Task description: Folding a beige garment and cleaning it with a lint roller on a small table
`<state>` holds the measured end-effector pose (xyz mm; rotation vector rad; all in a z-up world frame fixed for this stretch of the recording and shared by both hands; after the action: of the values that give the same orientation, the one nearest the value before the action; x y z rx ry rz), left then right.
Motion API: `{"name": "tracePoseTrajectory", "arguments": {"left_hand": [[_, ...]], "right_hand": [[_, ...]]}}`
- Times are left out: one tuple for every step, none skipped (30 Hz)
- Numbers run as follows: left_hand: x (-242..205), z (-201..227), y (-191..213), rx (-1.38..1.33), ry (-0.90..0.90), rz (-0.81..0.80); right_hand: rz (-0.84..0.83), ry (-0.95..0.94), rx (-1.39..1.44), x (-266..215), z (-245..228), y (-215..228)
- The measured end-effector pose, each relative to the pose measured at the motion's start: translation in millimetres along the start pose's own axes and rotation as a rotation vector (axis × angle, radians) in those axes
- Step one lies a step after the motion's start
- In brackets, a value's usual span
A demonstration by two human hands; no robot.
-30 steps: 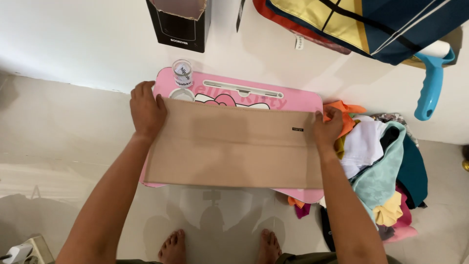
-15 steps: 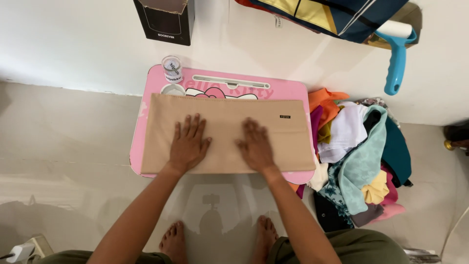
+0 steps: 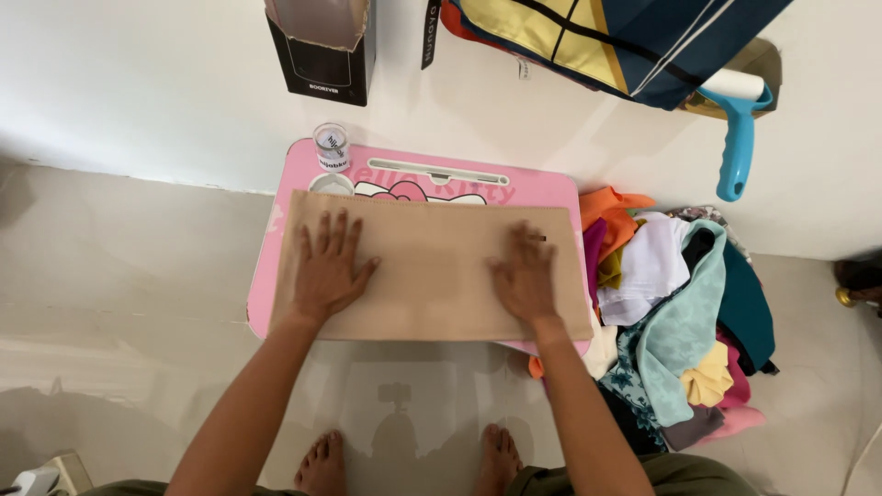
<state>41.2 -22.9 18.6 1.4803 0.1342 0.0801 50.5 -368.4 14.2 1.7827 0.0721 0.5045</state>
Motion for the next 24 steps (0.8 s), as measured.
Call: {"name": "tracePoseTrajectory", "arguments": {"left_hand": [[3.8, 10.8, -3.4, -0.063, -0.017, -0.028], [7.9, 21.9, -6.9, -0.126, -0.034, -0.056], [6.6, 27.3, -7.4, -0.129, -0.036, -0.054], [6.2, 30.3, -9.4, -0.120, -0.014, -0.066], [6.9, 30.1, -10.4, -0.109, 0.013, -0.077], [11.6, 28.5, -8.8, -0.109, 0.016, -0.074], [13.6, 23.8, -8.7, -0.132, 0.029, -0.080], [15.5, 19.0, -8.9, -0.155, 0.041, -0.085], [23.2, 12.5, -12.4, -0.153, 0.045, -0.087], [31.1, 4.4, -14.8, -0.141, 0.062, -0.074], [36.3, -4.2, -18.0, -0.128, 0.081, -0.065], [39.9, -11.1, -15.9, -0.126, 0.088, -0.072], [43.5, -22.5, -10.7, -0.124, 0.140, -0.039], [46.0, -33.9, -5.4, -0.121, 0.192, -0.006], [51.6, -41.0, -11.2, -0.121, 0.199, -0.005], [56.7, -52.2, -12.4, -0.193, 0.248, 0.038], [60.3, -64.1, -14.1, -0.262, 0.295, 0.080], [72.3, -72.3, -24.0, -0.259, 0.299, 0.078], [82.5, -83.4, -28.2, -0.287, 0.333, 0.150], [91.8, -94.4, -32.6, -0.314, 0.366, 0.222], [101.9, -101.3, -37.7, -0.313, 0.367, 0.219], [112.6, -106.1, -44.2, -0.250, 0.358, 0.200], [124.7, -109.1, -50.7, -0.188, 0.344, 0.180], [131.9, -110.8, -50.9, -0.188, 0.340, 0.178]], "right_hand": [[-0.061, 0.098, 0.039, 12.7, -27.7, -8.4], [-0.121, 0.195, 0.078, 24.6, -55.5, -16.8], [-0.121, 0.195, 0.074, 28.8, -63.6, -22.3], [-0.194, 0.208, 0.085, 32.3, -73.5, -34.8], [-0.268, 0.225, 0.100, 38.0, -85.9, -48.5], [-0.266, 0.229, 0.099, 43.2, -75.0, -47.8], [-0.215, 0.220, 0.057, 46.0, -65.1, -44.4], [-0.164, 0.211, 0.015, 48.1, -55.3, -41.3], [-0.166, 0.213, 0.018, 49.0, -37.9, -40.7], [-0.118, 0.172, -0.001, 50.3, -16.7, -35.3], [-0.074, 0.131, -0.019, 49.4, 3.8, -30.2], [-0.081, 0.134, -0.013, 47.7, 18.6, -27.0], [-0.111, 0.073, -0.033, 45.4, 39.2, -25.3], [-0.141, 0.012, -0.054, 42.6, 59.6, -23.1], [-0.143, 0.019, -0.052, 44.2, 66.7, -21.2], [-0.146, -0.004, -0.017, 45.1, 76.3, -19.8], [-0.150, -0.030, 0.020, 43.4, 85.1, -19.2], [-0.153, -0.028, 0.024, 45.9, 91.2, -18.9], [-0.124, -0.043, 0.059, 47.8, 99.4, -16.2], [-0.094, -0.059, 0.095, 49.6, 107.9, -13.4], [-0.097, -0.059, 0.096, 50.6, 124.8, -22.2], [-0.074, -0.020, 0.082, 52.9, 138.8, -28.0], [-0.050, 0.014, 0.067, 53.6, 153.7, -32.8], [-0.050, 0.010, 0.066, 56.6, 158.9, -31.1]]}}
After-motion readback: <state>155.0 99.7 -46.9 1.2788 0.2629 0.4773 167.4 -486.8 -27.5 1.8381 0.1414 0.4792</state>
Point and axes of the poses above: each hand's wrist, its own x-axis towards the middle knuckle, its own y-axis out of the back of the hand, z = x × y, the point moved 9 cm from there along x, towards the middle knuckle, and after that the axes turned 15 degrees about y, right-handed, at the moved point
